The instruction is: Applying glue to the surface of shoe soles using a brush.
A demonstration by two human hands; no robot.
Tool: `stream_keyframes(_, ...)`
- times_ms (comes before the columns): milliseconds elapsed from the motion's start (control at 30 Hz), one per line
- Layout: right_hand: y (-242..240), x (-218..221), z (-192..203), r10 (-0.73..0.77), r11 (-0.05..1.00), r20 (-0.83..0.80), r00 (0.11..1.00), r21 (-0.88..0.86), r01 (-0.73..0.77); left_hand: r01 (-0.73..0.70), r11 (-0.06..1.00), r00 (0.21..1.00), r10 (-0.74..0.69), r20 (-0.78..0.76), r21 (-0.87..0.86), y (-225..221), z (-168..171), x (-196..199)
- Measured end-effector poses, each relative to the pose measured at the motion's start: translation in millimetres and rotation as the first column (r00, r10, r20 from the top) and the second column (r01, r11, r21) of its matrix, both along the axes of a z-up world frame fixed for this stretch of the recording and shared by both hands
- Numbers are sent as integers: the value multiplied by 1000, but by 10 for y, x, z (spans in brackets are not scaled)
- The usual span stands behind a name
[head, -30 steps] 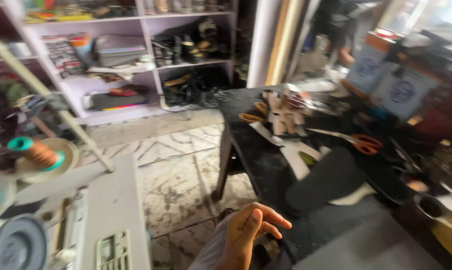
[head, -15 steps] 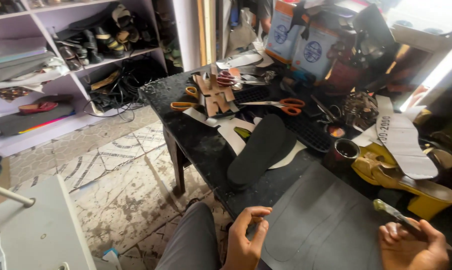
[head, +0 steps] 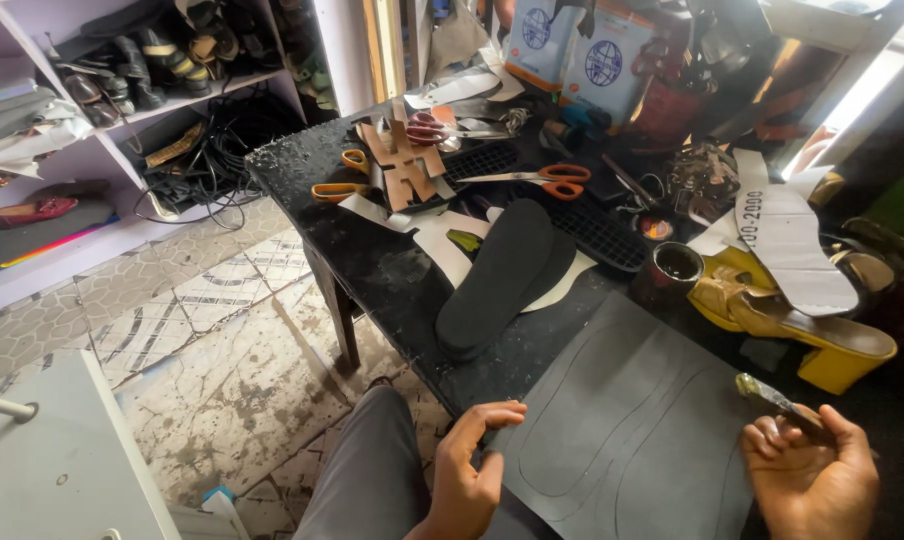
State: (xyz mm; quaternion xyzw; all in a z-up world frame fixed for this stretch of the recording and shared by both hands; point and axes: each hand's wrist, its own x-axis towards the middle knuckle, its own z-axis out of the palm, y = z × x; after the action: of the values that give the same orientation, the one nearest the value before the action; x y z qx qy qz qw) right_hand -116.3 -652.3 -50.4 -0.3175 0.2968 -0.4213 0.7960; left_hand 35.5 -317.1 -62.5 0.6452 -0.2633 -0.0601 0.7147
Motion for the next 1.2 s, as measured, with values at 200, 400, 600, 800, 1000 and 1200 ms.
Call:
stream_keyframes(200, -118, -35, -98, 18, 1000, 104, 994, 3, -18, 91, 993, 995, -88, 43, -70, 31, -5, 46)
stream_keyframes(400, -50, 5, 19, -64, 997, 84, 994, 37, 61, 184, 982, 946, -191, 261, 49, 65, -86, 107)
stream_keyframes(600, 34, 12, 101, -9, 1000, 96, 995, -28, 12, 212, 959, 827, -278, 488, 187, 72, 57, 149)
stream_keyframes(800, -17, 7, 41, 35, 999, 183, 982, 34, -42, 229, 948, 711, -318, 628, 220, 63, 51, 61)
stream_keyframes(1000, 6, 28, 55, -16, 997, 93, 996, 79, 9, 254, 960, 749, -272, 605, 118, 38, -16, 16)
stream_keyframes(1200, 21, 21, 82, 10, 997, 93, 996, 69, -16, 256, 966, 745, -213, 632, 24, 30, 159, 183)
